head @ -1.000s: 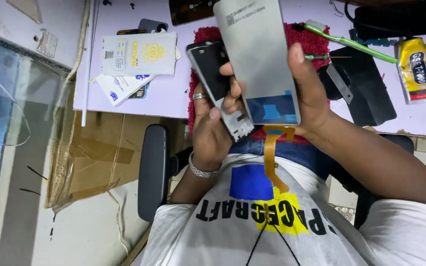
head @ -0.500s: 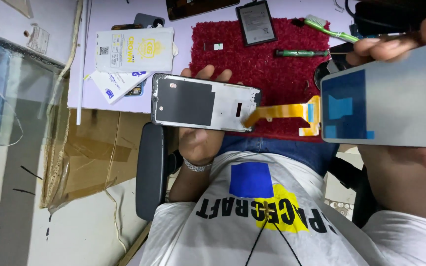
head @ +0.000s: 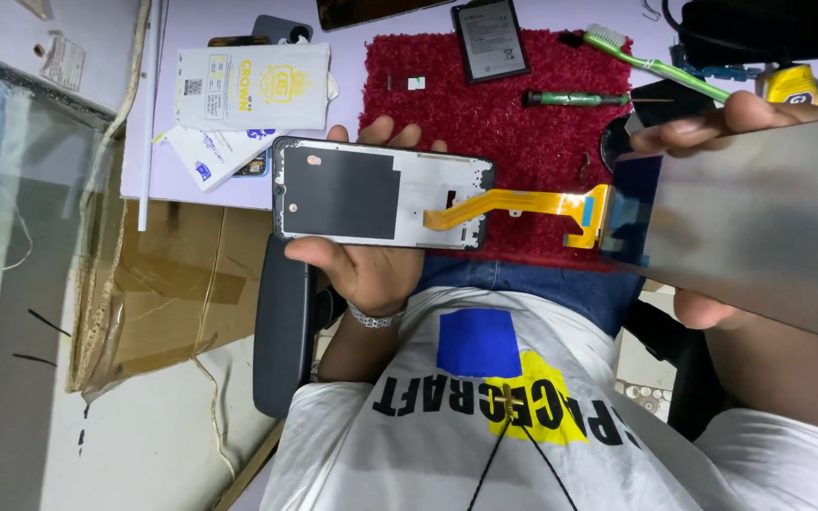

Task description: A technician performs various steps to repair a mobile phone, including cleaning the frame and installing a new screen.

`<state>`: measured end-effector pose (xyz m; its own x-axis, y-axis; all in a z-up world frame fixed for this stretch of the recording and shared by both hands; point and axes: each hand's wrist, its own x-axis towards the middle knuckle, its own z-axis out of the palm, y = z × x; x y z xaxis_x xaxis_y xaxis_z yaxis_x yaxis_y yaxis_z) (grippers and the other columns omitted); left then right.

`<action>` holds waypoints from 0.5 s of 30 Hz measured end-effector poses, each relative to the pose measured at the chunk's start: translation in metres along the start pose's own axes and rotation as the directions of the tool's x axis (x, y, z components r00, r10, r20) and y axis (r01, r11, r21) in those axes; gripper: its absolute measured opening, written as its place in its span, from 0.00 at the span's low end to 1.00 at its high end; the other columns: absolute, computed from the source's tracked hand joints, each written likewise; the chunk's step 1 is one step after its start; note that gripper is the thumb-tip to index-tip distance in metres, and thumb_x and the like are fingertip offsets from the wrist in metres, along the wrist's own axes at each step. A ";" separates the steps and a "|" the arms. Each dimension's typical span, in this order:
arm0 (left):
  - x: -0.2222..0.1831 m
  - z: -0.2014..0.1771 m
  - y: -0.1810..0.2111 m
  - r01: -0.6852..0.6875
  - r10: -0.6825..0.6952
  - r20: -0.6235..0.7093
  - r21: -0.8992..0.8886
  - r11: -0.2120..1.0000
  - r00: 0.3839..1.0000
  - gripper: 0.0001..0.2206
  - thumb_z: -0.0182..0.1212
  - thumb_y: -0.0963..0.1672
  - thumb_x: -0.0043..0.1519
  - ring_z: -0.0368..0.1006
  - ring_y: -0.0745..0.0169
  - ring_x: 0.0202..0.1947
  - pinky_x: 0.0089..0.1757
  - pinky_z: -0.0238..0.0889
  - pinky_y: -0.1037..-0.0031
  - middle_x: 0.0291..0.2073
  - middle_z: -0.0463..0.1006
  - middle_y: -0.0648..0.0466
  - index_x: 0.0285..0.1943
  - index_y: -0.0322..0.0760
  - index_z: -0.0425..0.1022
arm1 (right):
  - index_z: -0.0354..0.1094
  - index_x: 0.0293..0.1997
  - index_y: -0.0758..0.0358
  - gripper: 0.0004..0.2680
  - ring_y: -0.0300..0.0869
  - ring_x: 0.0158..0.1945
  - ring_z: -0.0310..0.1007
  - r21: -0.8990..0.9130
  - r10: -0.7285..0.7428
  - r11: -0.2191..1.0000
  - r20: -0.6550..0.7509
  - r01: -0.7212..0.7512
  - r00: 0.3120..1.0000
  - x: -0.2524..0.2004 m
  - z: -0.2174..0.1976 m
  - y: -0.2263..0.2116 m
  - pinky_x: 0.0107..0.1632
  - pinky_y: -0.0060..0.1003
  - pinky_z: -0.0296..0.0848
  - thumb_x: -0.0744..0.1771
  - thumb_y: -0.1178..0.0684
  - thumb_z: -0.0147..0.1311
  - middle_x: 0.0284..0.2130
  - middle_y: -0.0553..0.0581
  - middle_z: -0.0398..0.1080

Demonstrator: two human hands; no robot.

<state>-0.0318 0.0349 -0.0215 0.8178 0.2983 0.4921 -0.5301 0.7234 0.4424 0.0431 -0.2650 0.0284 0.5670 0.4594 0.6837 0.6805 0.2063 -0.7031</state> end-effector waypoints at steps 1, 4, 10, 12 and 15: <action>0.000 0.000 0.000 -0.019 0.019 0.007 0.009 1.000 1.000 0.43 0.39 0.68 0.70 0.60 0.40 0.82 0.81 0.46 0.31 0.82 0.61 0.43 0.89 0.47 0.51 | 0.44 0.85 0.54 0.48 0.48 0.77 0.62 0.069 0.000 0.998 0.000 0.000 1.000 -0.001 -0.001 -0.003 0.85 0.56 0.70 0.54 0.35 0.62 0.78 0.50 0.54; -0.001 -0.001 0.001 -0.053 0.052 0.012 0.028 0.998 0.999 0.43 0.39 0.68 0.70 0.60 0.40 0.82 0.81 0.46 0.30 0.83 0.60 0.43 0.89 0.47 0.50 | 0.43 0.85 0.51 0.50 0.48 0.78 0.59 0.123 0.003 0.992 0.005 -0.004 1.000 -0.003 -0.005 -0.007 0.87 0.59 0.66 0.51 0.41 0.65 0.82 0.45 0.51; -0.001 0.000 0.001 -0.108 0.108 0.005 0.070 0.992 0.994 0.44 0.38 0.68 0.70 0.62 0.37 0.81 0.81 0.47 0.35 0.82 0.62 0.41 0.89 0.45 0.52 | 0.42 0.86 0.56 0.50 0.49 0.76 0.60 0.020 -0.047 0.999 0.011 0.046 0.999 -0.006 -0.010 -0.001 0.83 0.53 0.69 0.52 0.38 0.65 0.81 0.47 0.51; -0.001 -0.001 0.001 -0.112 0.113 -0.003 0.062 0.992 0.994 0.44 0.40 0.68 0.70 0.61 0.35 0.81 0.82 0.46 0.36 0.81 0.62 0.40 0.89 0.45 0.52 | 0.43 0.86 0.55 0.49 0.49 0.76 0.60 -0.011 -0.056 0.998 0.035 0.056 0.998 -0.004 -0.014 -0.006 0.83 0.53 0.69 0.53 0.38 0.65 0.80 0.46 0.51; 0.000 -0.002 0.000 -0.133 0.134 -0.005 0.076 0.988 0.991 0.44 0.40 0.68 0.69 0.63 0.36 0.80 0.81 0.49 0.36 0.80 0.63 0.39 0.89 0.45 0.51 | 0.44 0.85 0.60 0.50 0.51 0.72 0.65 -0.124 -0.012 0.992 0.046 0.018 0.999 -0.007 -0.019 -0.009 0.79 0.51 0.75 0.53 0.34 0.66 0.72 0.59 0.54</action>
<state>-0.0314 0.0364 -0.0229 0.7406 0.3952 0.5435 -0.6496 0.6278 0.4288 0.0419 -0.2861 0.0340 0.5368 0.4964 0.6822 0.7426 0.1058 -0.6613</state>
